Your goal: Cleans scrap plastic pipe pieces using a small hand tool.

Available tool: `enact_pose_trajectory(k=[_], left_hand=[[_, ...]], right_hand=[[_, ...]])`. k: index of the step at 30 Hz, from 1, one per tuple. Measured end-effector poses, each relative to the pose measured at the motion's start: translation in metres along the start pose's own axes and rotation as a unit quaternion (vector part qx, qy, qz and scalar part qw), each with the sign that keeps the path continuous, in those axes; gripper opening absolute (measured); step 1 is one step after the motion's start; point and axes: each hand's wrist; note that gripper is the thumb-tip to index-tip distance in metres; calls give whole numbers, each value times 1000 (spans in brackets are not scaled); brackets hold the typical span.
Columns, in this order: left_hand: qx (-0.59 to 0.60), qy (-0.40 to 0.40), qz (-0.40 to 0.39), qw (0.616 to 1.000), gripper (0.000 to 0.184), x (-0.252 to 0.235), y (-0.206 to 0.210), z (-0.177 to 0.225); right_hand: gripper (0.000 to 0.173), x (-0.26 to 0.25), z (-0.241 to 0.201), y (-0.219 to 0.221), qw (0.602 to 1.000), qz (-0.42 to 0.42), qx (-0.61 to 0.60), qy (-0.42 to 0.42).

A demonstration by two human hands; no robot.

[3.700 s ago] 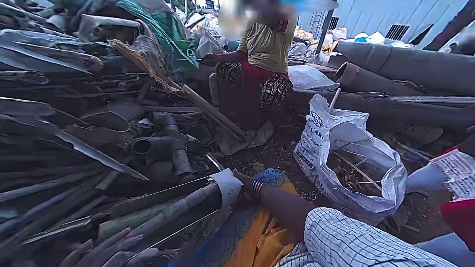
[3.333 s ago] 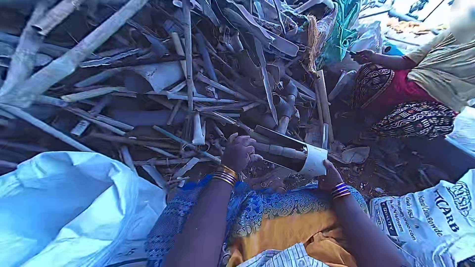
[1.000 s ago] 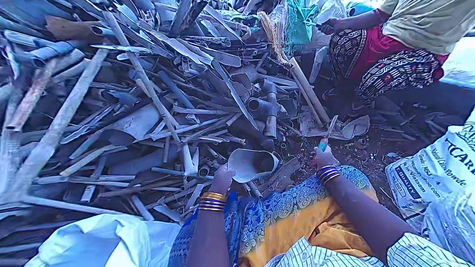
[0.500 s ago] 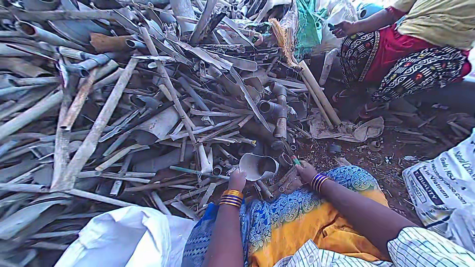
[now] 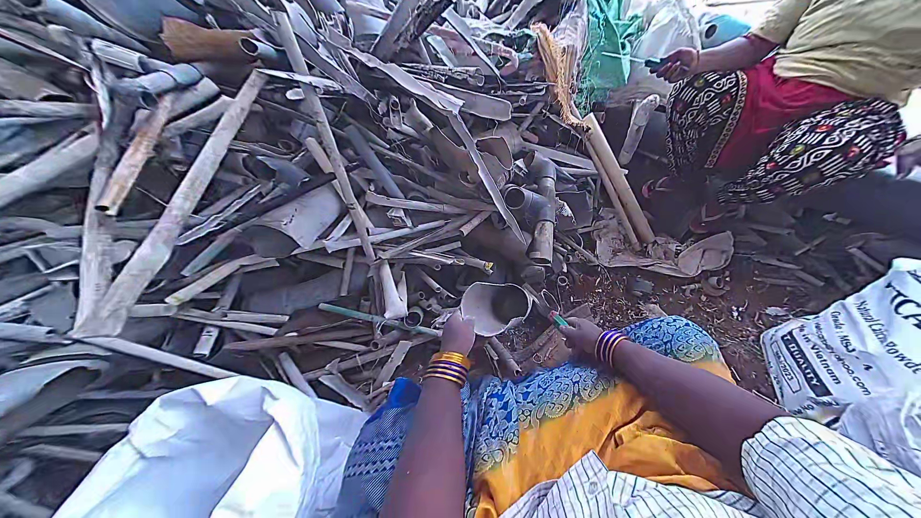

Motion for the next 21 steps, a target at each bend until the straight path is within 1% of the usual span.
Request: enact_pose_trajectory(k=[2,3,5,7,8,10,12,14,15,17,19,20,21], left_hand=[[-4,6,4,1000,43,-2,-1,1],[-4,11,8,1000,43,-2,1,1],[-23,16,4,1000,46,5,8,0],[-31,30,-2,999,50,18,20,8],[-28,39,-3,999,51,27,28,13],[2,66,11,998,53,46,46,21],[71,94,20,993,57,59,59,24],[176,100,-15,979,62,63,62,25],[248,78,-53,964,61,62,59,25],[366,8,-125,922,53,58,46,24],[427,-41,-170,887,76,42,35,20],[447,-70,-158,878,84,35,35,19],[462,-91,-132,872,86,31,39,17]], right_hand=[[44,4,-5,1,999,18,-51,3],[43,6,-8,0,995,32,-96,-5],[41,21,-16,4,981,30,-194,-6],[48,44,-30,8,965,13,-264,0],[51,53,-35,13,960,8,-279,-2],[58,63,-38,26,962,18,-271,-17],[65,63,-35,36,965,61,-254,-35],[67,67,-36,29,966,98,-234,-38],[66,71,-37,22,966,114,-227,-38],[63,82,-35,6,969,131,-202,-50],[64,97,-30,-8,977,116,-165,-74],[64,103,-26,-11,980,103,-144,-92],[65,108,-22,-13,982,88,-122,-115]])
Point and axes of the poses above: each hand's wrist, its own x-axis away from the middle knuckle, its own y-axis out of the palm, z = x × y, and after that the axes turned 9 degrees about y, right-handed
